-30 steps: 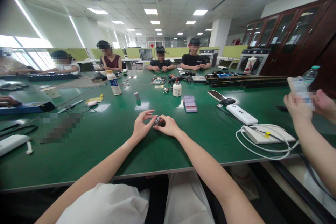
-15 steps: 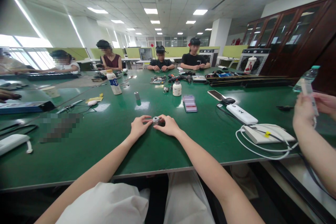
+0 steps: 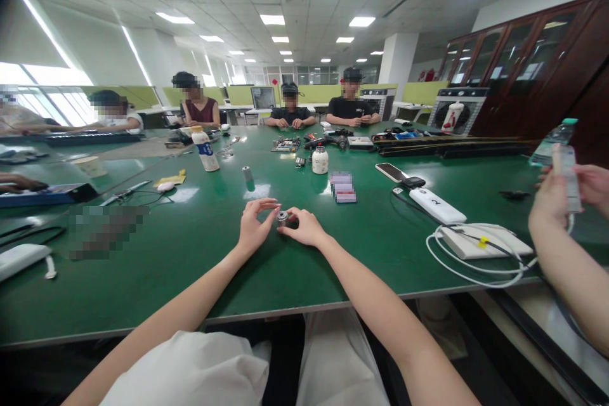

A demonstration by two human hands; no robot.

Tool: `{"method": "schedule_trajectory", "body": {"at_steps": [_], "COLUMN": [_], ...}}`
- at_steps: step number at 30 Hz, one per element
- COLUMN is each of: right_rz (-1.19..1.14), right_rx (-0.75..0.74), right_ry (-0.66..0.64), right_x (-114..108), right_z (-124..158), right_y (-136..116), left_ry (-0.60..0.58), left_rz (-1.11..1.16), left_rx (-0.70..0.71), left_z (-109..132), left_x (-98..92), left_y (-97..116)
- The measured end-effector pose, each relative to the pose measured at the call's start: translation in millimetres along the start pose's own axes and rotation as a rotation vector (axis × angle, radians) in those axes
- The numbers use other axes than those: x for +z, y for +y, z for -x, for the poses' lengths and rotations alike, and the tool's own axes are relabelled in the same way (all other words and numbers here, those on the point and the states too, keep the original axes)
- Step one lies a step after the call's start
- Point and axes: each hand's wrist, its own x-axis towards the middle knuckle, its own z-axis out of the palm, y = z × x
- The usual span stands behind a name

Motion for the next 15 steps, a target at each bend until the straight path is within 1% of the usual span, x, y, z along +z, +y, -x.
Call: {"method": "schedule_trajectory", "body": {"at_steps": [4, 8, 12, 15], "right_rz": [-0.008, -0.003, 0.006, 0.006], "right_rx": [0.002, -0.001, -0.004, -0.008], "right_ry": [0.007, 0.010, 0.013, 0.017], "right_x": [0.0, -0.3, 0.2, 0.7], "right_z": [0.0, 0.3, 0.2, -0.1], "right_y": [-0.2, -1.4, -1.7, -0.9], "left_ry": [-0.072, -0.081, -0.063, -0.081], "left_rz": [0.022, 0.030, 0.049, 0.027], "left_rx": [-0.004, -0.027, -0.034, -0.035], "left_z": [1.8, 1.8, 2.2, 2.4], "left_x": [1.5, 1.3, 1.2, 1.2], "left_y": [-0.1, -1.1, 1.1, 2.3]}}
